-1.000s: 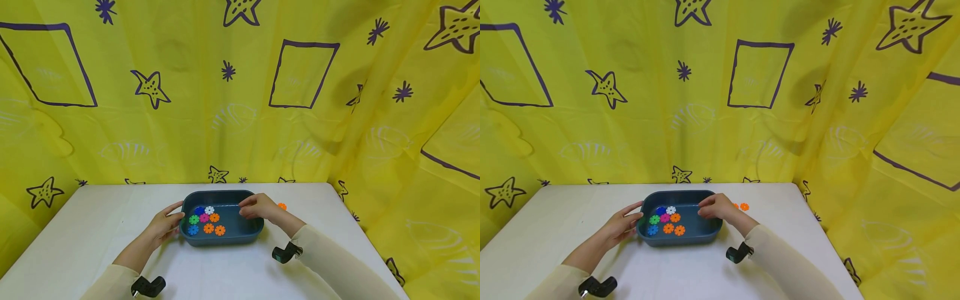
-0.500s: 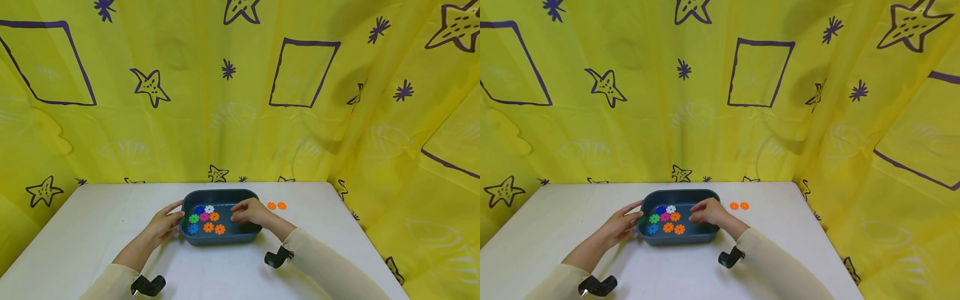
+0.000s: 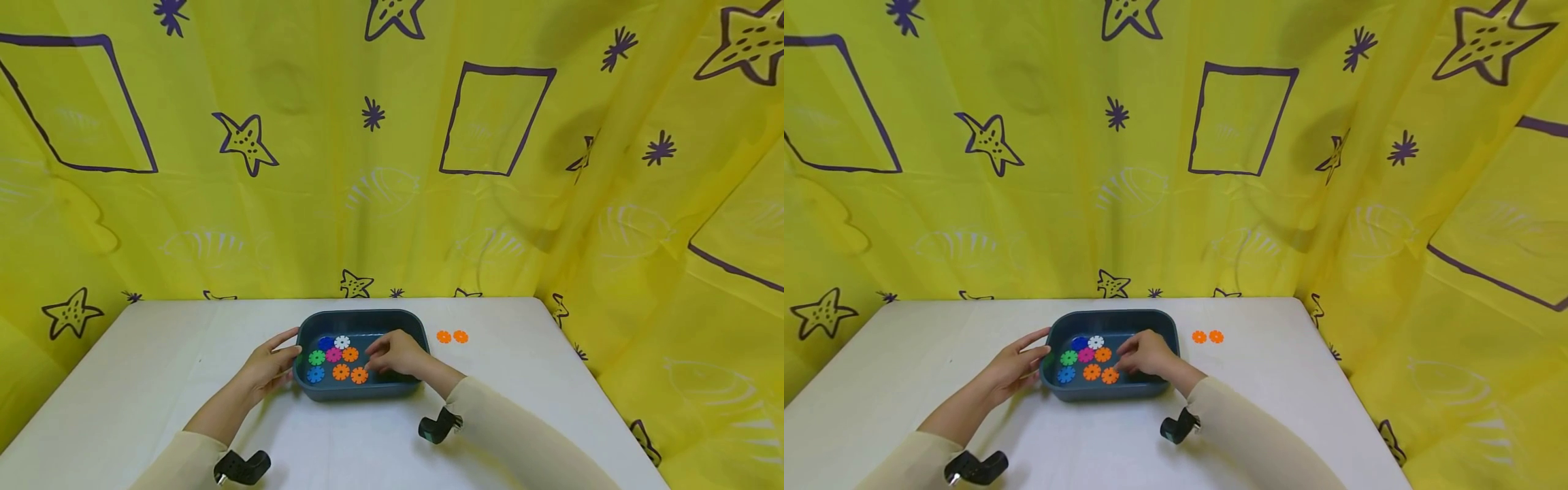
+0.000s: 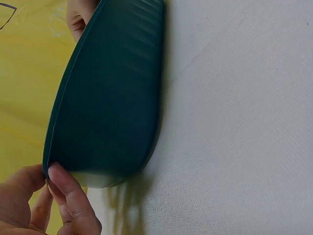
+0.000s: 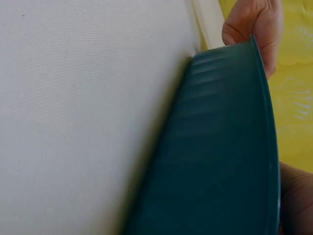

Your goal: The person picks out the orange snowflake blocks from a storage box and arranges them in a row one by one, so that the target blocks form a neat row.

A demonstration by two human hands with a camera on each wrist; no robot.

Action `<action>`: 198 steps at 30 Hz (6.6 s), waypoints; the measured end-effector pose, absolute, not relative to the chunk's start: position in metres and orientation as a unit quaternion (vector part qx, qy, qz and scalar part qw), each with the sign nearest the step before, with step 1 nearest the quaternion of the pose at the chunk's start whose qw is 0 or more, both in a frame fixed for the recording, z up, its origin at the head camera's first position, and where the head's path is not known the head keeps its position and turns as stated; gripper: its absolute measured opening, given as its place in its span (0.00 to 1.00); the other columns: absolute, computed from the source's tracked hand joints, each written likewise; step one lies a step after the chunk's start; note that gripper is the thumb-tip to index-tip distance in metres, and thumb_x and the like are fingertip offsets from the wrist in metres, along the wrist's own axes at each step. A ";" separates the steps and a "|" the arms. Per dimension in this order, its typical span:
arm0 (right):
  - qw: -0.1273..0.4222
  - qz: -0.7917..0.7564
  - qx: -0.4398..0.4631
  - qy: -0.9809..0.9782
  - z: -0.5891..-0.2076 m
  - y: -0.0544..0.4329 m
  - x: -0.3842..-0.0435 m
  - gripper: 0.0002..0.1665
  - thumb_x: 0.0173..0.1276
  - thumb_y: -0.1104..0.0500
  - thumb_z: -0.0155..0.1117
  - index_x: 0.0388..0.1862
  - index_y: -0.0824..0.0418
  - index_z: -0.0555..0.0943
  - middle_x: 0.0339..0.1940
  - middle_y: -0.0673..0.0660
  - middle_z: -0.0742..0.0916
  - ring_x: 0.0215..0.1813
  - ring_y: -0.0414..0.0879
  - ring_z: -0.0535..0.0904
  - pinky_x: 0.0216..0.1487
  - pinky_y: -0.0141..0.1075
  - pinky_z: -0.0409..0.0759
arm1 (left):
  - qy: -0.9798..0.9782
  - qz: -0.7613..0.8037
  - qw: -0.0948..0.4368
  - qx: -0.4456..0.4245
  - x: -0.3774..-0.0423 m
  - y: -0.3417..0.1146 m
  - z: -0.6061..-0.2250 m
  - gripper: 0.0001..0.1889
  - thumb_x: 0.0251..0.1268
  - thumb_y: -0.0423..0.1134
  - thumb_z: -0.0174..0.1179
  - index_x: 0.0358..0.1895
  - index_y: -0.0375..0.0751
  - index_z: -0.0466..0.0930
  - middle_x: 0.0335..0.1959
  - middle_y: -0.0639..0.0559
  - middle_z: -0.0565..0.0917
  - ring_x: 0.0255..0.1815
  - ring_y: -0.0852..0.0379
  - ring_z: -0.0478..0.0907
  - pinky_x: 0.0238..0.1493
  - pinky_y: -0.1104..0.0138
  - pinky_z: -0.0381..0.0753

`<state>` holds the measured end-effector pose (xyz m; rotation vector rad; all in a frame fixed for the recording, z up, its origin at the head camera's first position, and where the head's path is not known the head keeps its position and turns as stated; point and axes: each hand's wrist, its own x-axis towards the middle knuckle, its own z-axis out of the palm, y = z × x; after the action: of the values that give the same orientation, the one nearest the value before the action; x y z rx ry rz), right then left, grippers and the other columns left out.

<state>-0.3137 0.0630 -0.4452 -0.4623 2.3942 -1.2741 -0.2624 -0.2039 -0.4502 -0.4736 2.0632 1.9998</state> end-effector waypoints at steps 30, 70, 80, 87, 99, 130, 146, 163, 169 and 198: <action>0.153 -0.382 -0.135 0.901 -0.456 0.037 -0.310 0.13 0.47 0.65 0.81 0.30 0.63 0.84 0.23 0.51 0.80 0.24 0.41 0.72 0.26 0.29 0.74 | 0.701 0.685 0.116 -0.160 -0.263 -0.205 -0.451 0.29 0.73 0.39 0.56 0.75 0.47 0.62 0.52 0.44 0.80 0.36 0.61 0.79 0.33 0.71 0.81; 0.155 -0.381 -0.143 0.900 -0.459 0.037 -0.314 0.11 0.47 0.67 0.81 0.26 0.62 0.85 0.20 0.50 0.80 0.26 0.41 0.71 0.28 0.28 0.69 | 0.694 0.691 0.119 -0.161 -0.264 -0.206 -0.451 0.30 0.72 0.38 0.57 0.75 0.47 0.62 0.49 0.48 0.80 0.35 0.61 0.78 0.33 0.71 0.81; 0.150 -0.369 -0.157 0.904 -0.455 0.034 -0.314 0.12 0.47 0.67 0.81 0.26 0.62 0.83 0.20 0.50 0.79 0.26 0.41 0.71 0.28 0.29 0.69 | 0.698 0.688 0.119 -0.159 -0.262 -0.205 -0.450 0.30 0.72 0.38 0.57 0.75 0.46 0.61 0.49 0.47 0.80 0.34 0.62 0.79 0.32 0.71 0.81; 0.144 -0.356 -0.173 0.907 -0.452 0.032 -0.315 0.12 0.47 0.68 0.80 0.26 0.62 0.82 0.21 0.50 0.79 0.27 0.42 0.71 0.30 0.29 0.71 | 0.699 0.687 0.119 -0.161 -0.263 -0.206 -0.450 0.30 0.72 0.38 0.56 0.75 0.48 0.61 0.53 0.44 0.78 0.37 0.61 0.79 0.33 0.71 0.81; 0.152 -0.345 -0.188 0.907 -0.450 0.033 -0.321 0.12 0.48 0.68 0.80 0.27 0.61 0.83 0.23 0.51 0.81 0.29 0.42 0.72 0.32 0.30 0.74 | 0.695 0.690 0.122 -0.160 -0.266 -0.207 -0.450 0.30 0.72 0.38 0.57 0.75 0.48 0.62 0.52 0.45 0.79 0.36 0.61 0.79 0.33 0.72 0.81; 0.223 -0.369 -0.169 0.886 -0.442 0.049 -0.331 0.05 0.60 0.69 0.71 0.35 0.64 0.87 0.26 0.53 0.86 0.26 0.42 0.79 0.34 0.33 0.84 | 0.697 0.688 0.125 -0.163 -0.265 -0.206 -0.450 0.31 0.72 0.39 0.58 0.75 0.48 0.61 0.50 0.48 0.81 0.36 0.62 0.79 0.33 0.71 0.81; 0.237 -0.407 -0.158 0.868 -0.438 0.061 -0.336 0.06 0.59 0.72 0.69 0.36 0.68 0.87 0.29 0.59 0.89 0.29 0.46 0.85 0.33 0.37 0.86 | 0.699 0.685 0.123 -0.163 -0.265 -0.206 -0.449 0.30 0.71 0.39 0.58 0.75 0.48 0.62 0.46 0.50 0.82 0.34 0.61 0.78 0.32 0.71 0.81; 0.239 -0.425 -0.141 0.861 -0.427 0.073 -0.340 0.08 0.61 0.72 0.67 0.40 0.68 0.86 0.29 0.58 0.88 0.30 0.47 0.86 0.34 0.37 0.86 | 0.699 0.684 0.123 -0.169 -0.266 -0.207 -0.448 0.29 0.72 0.40 0.57 0.75 0.50 0.62 0.50 0.46 0.80 0.35 0.61 0.79 0.33 0.71 0.82; 0.237 -0.435 -0.144 0.857 -0.424 0.076 -0.339 0.08 0.62 0.72 0.65 0.40 0.69 0.86 0.30 0.59 0.88 0.31 0.48 0.86 0.36 0.40 0.86 | 0.698 0.684 0.125 -0.169 -0.265 -0.207 -0.448 0.29 0.72 0.39 0.57 0.75 0.49 0.62 0.52 0.45 0.80 0.36 0.60 0.79 0.34 0.71 0.82; 0.241 -0.462 -0.152 0.840 -0.416 0.106 -0.343 0.13 0.64 0.70 0.63 0.47 0.71 0.84 0.33 0.59 0.88 0.31 0.45 0.85 0.43 0.45 0.86 | 0.699 0.685 0.122 -0.164 -0.263 -0.206 -0.450 0.29 0.73 0.39 0.56 0.75 0.48 0.62 0.52 0.44 0.80 0.35 0.60 0.79 0.33 0.71 0.81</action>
<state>-0.3429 0.1060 -0.4155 -0.4167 2.2968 -1.2635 -0.2630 -0.2056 -0.4504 -0.4783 2.0403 2.0000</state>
